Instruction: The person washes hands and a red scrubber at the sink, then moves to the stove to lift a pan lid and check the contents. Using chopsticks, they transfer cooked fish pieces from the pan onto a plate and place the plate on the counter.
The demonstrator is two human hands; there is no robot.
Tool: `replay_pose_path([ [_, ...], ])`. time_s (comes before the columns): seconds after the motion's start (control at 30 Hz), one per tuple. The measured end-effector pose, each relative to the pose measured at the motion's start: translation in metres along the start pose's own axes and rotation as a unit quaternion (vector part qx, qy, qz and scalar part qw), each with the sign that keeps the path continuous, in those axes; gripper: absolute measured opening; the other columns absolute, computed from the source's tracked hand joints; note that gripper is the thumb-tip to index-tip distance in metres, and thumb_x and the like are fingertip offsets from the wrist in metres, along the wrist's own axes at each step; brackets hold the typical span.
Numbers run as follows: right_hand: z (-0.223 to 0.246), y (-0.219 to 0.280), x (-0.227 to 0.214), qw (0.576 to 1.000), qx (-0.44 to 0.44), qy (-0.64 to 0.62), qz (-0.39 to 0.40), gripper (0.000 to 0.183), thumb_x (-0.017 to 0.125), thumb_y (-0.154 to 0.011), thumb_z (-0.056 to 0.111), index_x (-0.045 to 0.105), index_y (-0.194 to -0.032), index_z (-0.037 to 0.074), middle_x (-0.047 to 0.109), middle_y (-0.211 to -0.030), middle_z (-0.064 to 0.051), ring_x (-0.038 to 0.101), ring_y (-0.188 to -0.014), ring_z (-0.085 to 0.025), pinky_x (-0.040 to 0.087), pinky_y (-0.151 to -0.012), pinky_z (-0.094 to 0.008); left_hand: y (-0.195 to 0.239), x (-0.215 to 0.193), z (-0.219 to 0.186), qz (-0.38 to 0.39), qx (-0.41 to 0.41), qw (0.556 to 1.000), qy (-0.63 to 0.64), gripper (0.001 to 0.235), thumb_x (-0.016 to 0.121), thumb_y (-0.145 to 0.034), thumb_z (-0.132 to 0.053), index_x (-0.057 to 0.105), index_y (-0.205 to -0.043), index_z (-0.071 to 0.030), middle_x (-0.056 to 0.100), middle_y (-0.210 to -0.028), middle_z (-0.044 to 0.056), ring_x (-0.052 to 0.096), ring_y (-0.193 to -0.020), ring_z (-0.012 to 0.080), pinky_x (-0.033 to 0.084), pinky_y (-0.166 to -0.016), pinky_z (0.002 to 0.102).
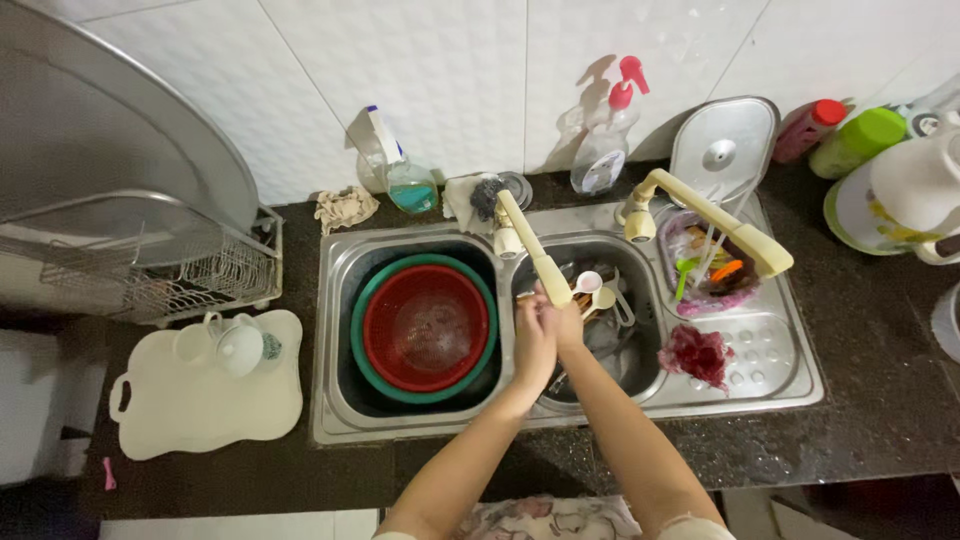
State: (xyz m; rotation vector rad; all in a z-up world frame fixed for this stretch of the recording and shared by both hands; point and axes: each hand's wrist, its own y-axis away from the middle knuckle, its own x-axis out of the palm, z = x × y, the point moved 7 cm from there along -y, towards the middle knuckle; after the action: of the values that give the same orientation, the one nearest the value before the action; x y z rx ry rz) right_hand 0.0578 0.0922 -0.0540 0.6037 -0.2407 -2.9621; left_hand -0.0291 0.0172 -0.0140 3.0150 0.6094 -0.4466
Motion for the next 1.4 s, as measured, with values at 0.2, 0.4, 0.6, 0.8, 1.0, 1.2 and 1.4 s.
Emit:
replay_pose_path([
  [0.2,0.003,0.004,0.031,0.739,0.128,-0.657,0.079,0.037,0.051,-0.103,0.016,0.059,-0.131,-0.007,0.069,-0.123,-0.017,0.069,-0.110,-0.029,0.055,-0.101,-0.043,-0.012,-0.009,-0.006,-0.132,0.060,0.989,0.031,0.068,0.075,-0.093,-0.011,0.032,-0.140,0.010,0.037,-0.133,0.033,0.046,-0.123,0.0433,0.043,-0.101,0.050],
  [0.4,0.035,0.043,0.012,0.723,0.169,-0.667,0.054,0.040,0.050,-0.104,0.020,0.055,-0.135,-0.004,0.070,-0.125,-0.014,0.064,-0.117,-0.025,0.051,-0.100,-0.037,-0.046,0.012,0.006,-0.023,-0.018,0.985,0.170,0.035,0.064,-0.088,-0.009,0.058,-0.121,0.001,0.067,-0.108,0.012,0.065,-0.098,0.0192,0.053,-0.085,0.033],
  [0.6,0.037,0.055,-0.004,0.865,0.131,-0.481,-0.049,0.039,0.058,-0.094,0.011,0.057,-0.132,-0.002,0.068,-0.121,-0.012,0.064,-0.110,-0.024,0.053,-0.094,-0.035,-0.042,0.029,0.005,0.108,-0.208,0.907,0.351,0.035,0.058,-0.103,-0.032,0.071,-0.095,0.000,0.070,-0.092,0.009,0.065,-0.081,0.0203,0.053,-0.071,0.037],
  [0.8,0.036,0.036,-0.010,0.965,-0.002,-0.231,-0.129,0.052,0.078,-0.087,0.012,0.050,-0.127,-0.004,0.067,-0.114,-0.014,0.067,-0.101,-0.020,0.054,-0.086,-0.032,-0.047,0.023,-0.014,0.142,-0.033,0.979,-0.140,0.037,0.063,-0.103,-0.043,0.076,-0.102,-0.009,0.077,-0.095,0.014,0.072,-0.090,0.0273,0.055,-0.079,0.038],
  [1.0,-0.046,-0.004,0.008,0.946,0.223,-0.221,-0.076,0.032,0.064,-0.094,0.017,0.069,-0.120,0.000,0.075,-0.107,-0.016,0.072,-0.091,-0.025,0.057,-0.079,-0.039,-0.042,0.044,0.039,0.088,-0.289,0.928,0.220,0.033,0.069,-0.094,-0.032,0.074,-0.114,-0.006,0.075,-0.111,0.008,0.070,-0.097,0.0212,0.055,-0.080,0.036],
  [1.2,-0.077,-0.028,0.042,0.798,0.339,-0.497,-0.027,0.034,0.053,-0.100,0.028,0.067,-0.121,0.005,0.073,-0.106,-0.012,0.069,-0.088,-0.027,0.055,-0.078,-0.041,-0.045,0.039,0.028,0.093,-0.190,0.952,0.222,0.036,0.065,-0.096,-0.031,0.067,-0.125,-0.010,0.075,-0.109,0.010,0.071,-0.098,0.0201,0.057,-0.081,0.034],
  [1.4,-0.058,-0.053,0.045,0.814,0.232,-0.532,-0.002,0.031,0.056,-0.100,0.026,0.066,-0.121,0.004,0.073,-0.106,-0.011,0.068,-0.090,-0.026,0.055,-0.079,-0.040,-0.011,0.059,0.003,0.098,-0.385,0.666,0.631,0.039,0.066,-0.107,-0.043,0.060,-0.127,-0.010,0.071,-0.100,0.008,0.068,-0.084,0.0237,0.059,-0.069,0.037],
])
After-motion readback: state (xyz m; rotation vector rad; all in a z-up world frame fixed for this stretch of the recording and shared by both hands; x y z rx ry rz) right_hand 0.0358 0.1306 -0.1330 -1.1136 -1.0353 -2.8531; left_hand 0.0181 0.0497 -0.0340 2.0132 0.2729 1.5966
